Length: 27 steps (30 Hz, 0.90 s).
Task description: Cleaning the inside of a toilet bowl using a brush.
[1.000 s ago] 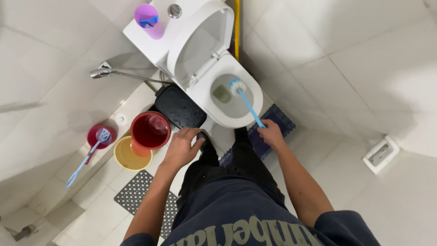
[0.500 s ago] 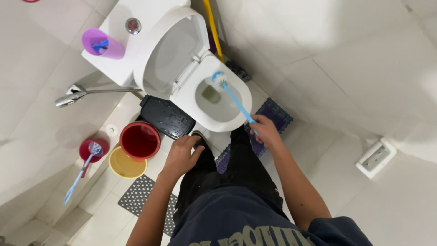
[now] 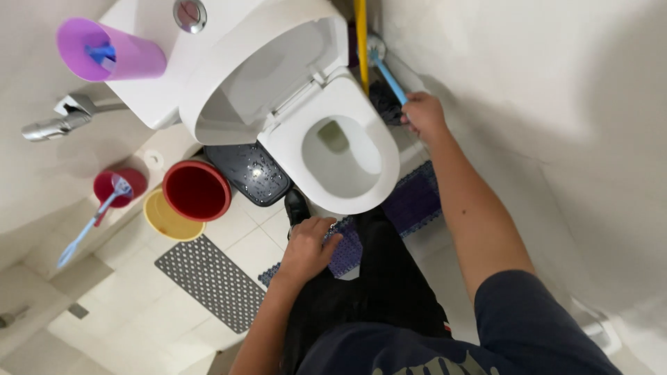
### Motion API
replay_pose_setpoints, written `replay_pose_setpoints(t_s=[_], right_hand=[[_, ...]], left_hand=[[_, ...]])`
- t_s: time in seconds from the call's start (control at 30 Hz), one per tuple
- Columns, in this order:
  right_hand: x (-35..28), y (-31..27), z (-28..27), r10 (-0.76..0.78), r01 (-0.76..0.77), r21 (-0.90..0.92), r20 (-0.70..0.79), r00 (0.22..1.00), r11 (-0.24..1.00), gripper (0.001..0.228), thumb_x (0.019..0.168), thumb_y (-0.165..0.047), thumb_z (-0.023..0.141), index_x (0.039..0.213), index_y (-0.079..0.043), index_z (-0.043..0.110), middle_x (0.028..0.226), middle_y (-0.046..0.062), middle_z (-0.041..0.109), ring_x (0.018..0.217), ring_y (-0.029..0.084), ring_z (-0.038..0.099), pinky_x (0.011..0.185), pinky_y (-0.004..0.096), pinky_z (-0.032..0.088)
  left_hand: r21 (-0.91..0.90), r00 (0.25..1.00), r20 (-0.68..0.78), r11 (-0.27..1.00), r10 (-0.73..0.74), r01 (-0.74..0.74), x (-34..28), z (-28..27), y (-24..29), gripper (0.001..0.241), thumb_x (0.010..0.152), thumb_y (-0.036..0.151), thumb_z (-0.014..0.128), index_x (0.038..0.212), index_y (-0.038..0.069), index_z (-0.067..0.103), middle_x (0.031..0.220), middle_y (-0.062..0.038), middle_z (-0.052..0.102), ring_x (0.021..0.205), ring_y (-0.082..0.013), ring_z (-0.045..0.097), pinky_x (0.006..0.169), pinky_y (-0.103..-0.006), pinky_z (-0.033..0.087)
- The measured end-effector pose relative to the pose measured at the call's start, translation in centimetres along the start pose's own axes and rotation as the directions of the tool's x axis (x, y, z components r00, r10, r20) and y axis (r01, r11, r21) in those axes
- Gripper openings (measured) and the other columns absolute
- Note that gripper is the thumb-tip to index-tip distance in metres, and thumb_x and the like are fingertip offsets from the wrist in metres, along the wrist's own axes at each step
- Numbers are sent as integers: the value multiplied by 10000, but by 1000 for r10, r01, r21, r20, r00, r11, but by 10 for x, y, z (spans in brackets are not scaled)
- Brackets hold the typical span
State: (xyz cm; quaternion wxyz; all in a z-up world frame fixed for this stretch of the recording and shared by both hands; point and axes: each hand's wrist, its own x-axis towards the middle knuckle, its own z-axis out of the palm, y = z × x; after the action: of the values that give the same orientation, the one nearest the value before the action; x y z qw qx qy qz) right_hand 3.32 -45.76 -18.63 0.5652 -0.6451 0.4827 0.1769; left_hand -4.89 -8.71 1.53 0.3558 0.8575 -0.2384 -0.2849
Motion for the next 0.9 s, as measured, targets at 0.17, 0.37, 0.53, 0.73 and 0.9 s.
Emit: replay_pose_setpoints(t_s=[0.17,0.37,0.53,0.73,0.9], right_hand=[[119,4,29,54,-66,103,116,992,992,349,895,-75,590,1231,-137,660,770,103,650,468,154,482,391,315,369],[217,9,51,140,-172,176,180,974,969,56,952,-109,607,965,-74,649,785,110,691,532,150,538,462,298,410],[252,9,54,87,-107,99,192,978,989,68,986,-178,630,964,-116,644,799,63,698,575,134,581,499,295,440],[226,10,43,-149,53,448,182,972,893,222,1037,-329,569,1081,-132,662,980,35,760,758,173,728,645,335,546],[121,24,32,-156,193,373,-127,980,907,321,991,-465,542,1132,-218,692,968,-82,790,749,83,696,622,294,511]], left_hand=[[-26,991,21,990,-136,136,-3,26,-35,319,896,204,720,1155,20,686,1009,-159,692,970,-367,645,879,-469,498],[-65,981,-54,981,-188,185,-22,42,-67,317,890,191,730,1151,17,682,1044,-156,700,1000,-366,646,886,-460,498],[-70,975,-62,975,-215,211,-30,49,-77,331,885,185,734,1165,16,681,1042,-154,693,1002,-359,647,891,-466,496],[-63,980,-70,981,-187,183,-32,51,-75,335,882,191,736,1161,13,679,1041,-151,694,996,-361,647,884,-466,495],[-59,988,-93,991,-122,117,-27,27,-50,324,889,195,735,1151,12,681,1029,-150,692,981,-361,643,873,-467,493]])
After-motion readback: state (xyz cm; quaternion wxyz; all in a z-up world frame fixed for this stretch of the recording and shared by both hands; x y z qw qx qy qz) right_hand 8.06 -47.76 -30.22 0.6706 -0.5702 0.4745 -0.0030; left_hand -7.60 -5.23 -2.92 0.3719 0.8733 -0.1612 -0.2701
